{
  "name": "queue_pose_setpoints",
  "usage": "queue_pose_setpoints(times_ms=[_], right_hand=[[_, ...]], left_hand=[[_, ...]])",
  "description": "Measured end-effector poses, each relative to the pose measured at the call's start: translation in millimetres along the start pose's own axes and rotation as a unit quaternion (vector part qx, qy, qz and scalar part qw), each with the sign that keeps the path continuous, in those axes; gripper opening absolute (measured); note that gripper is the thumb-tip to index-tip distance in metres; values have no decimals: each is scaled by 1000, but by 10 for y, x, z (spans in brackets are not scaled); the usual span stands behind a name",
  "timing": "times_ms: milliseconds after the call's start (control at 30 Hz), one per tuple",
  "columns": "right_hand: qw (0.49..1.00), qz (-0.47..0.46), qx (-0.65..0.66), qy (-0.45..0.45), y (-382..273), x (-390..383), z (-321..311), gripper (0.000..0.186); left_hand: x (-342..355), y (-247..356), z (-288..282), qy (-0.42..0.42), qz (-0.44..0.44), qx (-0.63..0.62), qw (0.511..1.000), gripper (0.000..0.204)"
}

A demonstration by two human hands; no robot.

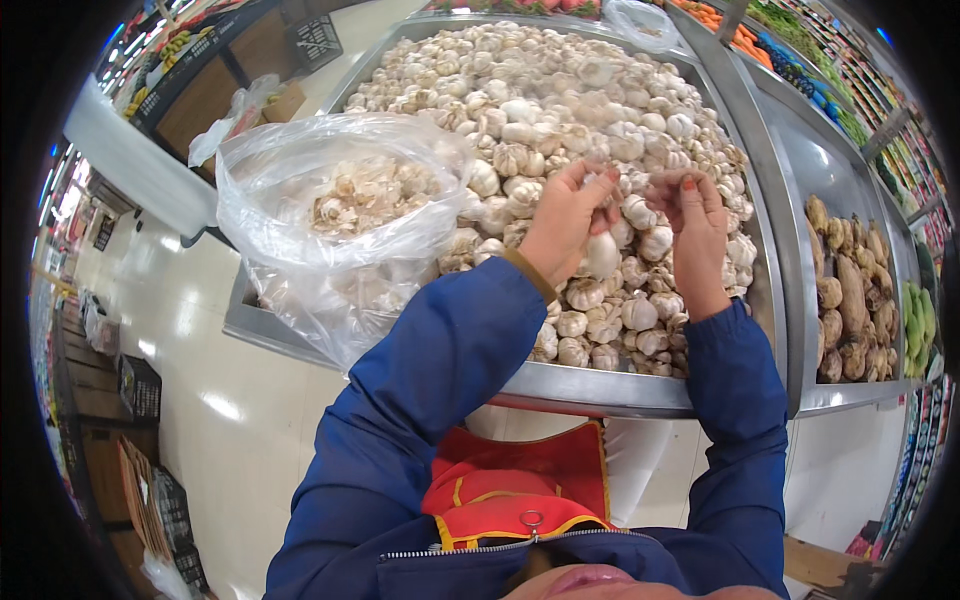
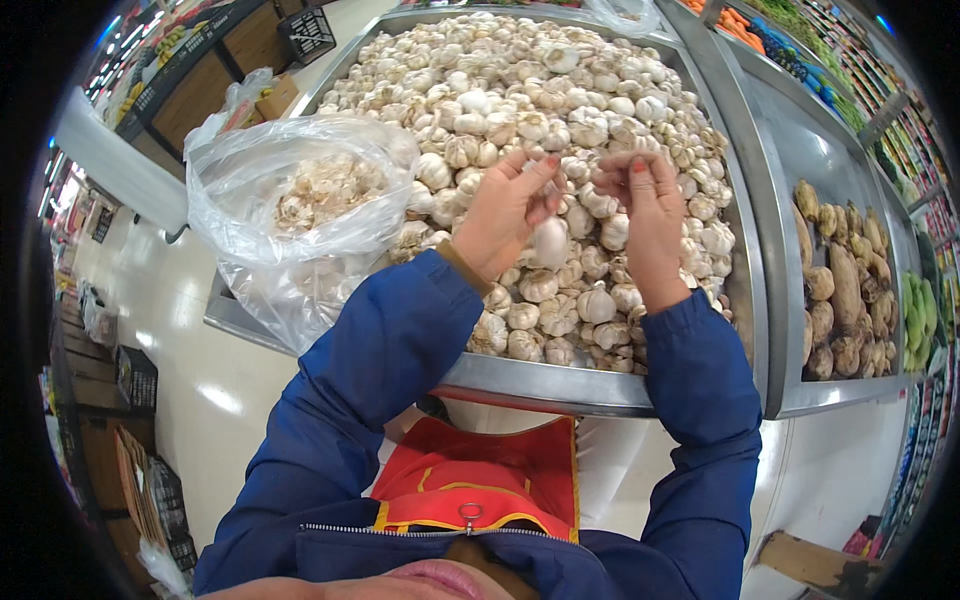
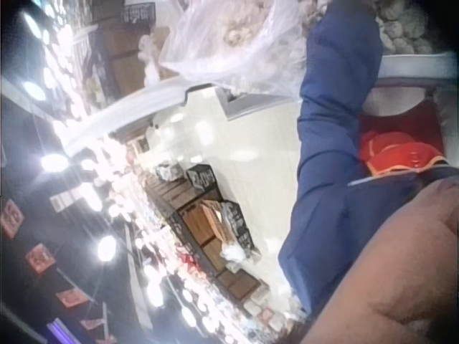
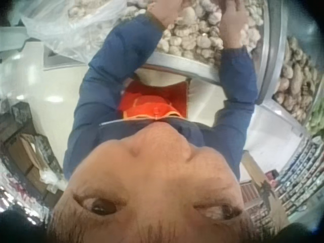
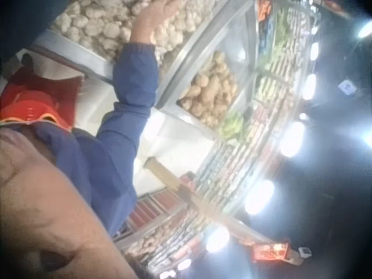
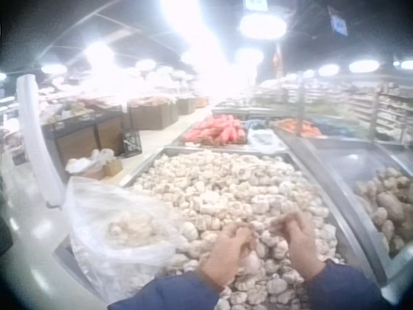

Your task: The person repeatedly picks garlic bulbs from a large bin, peels off loose outer skins, and places the cleaned bulbs into a plastic bag. The person continues this process throughout the clip, handling the garlic by hand.

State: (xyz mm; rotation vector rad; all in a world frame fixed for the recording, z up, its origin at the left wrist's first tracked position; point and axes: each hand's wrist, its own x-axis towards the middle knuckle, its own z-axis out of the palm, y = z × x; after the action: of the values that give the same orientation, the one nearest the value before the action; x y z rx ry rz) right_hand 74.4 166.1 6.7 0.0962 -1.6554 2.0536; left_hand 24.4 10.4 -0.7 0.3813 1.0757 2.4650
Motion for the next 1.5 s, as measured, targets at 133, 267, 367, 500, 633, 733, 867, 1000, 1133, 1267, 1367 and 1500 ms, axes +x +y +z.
queue_pose_setpoints(times_ms=[133, 267, 367, 500, 633, 733, 867, 1000, 1133, 1267, 1367, 1500], right_hand=[[939, -126, -257, -189, -67, -114, 123, 23], [851, -197, -422, -243, -55, -150, 193, 49], [911, -122, -325, -223, -3, -156, 196, 56], [923, -29, -316, -218, -19, -88, 111, 42], [822, -57, -438, -359, -69, -101, 85, 32], [781, -39, -469, -409, -119, -194, 105, 40], [742, 36, -517, -425, -213, -215, 114, 51], [741, 48, -507, -438, -240, -207, 124, 57], [737, 40, -512, -440, -216, -211, 111, 55], [737, 47, -508, -443, -205, -203, 106, 54], [737, 68, -502, -448, -231, -200, 118, 55], [721, 48, -514, -462, -308, -208, 111, 60]], left_hand=[[-106, -150, 59, -54, -171, -53, 982, 39], [-137, -198, 49, 20, -178, -76, 981, 40], [-120, -156, 4, 43, -168, -94, 980, 23], [-47, 1, -108, 19, -47, -66, 997, 14], [-4, 93, -157, 54, -2, -123, 991, 11], [-12, 117, -171, 65, -20, -121, 990, 12], [1, 143, -164, 70, -43, -102, 991, 18], [9, 182, -169, 69, -79, -152, 983, 28], [2, 157, -169, 89, -74, -163, 980, 29], [4, 122, -183, 76, -51, -112, 989, 22], [11, 116, -194, 65, -47, -94, 992, 16], [15, 107, -186, 56, -40, -71, 995, 15]])
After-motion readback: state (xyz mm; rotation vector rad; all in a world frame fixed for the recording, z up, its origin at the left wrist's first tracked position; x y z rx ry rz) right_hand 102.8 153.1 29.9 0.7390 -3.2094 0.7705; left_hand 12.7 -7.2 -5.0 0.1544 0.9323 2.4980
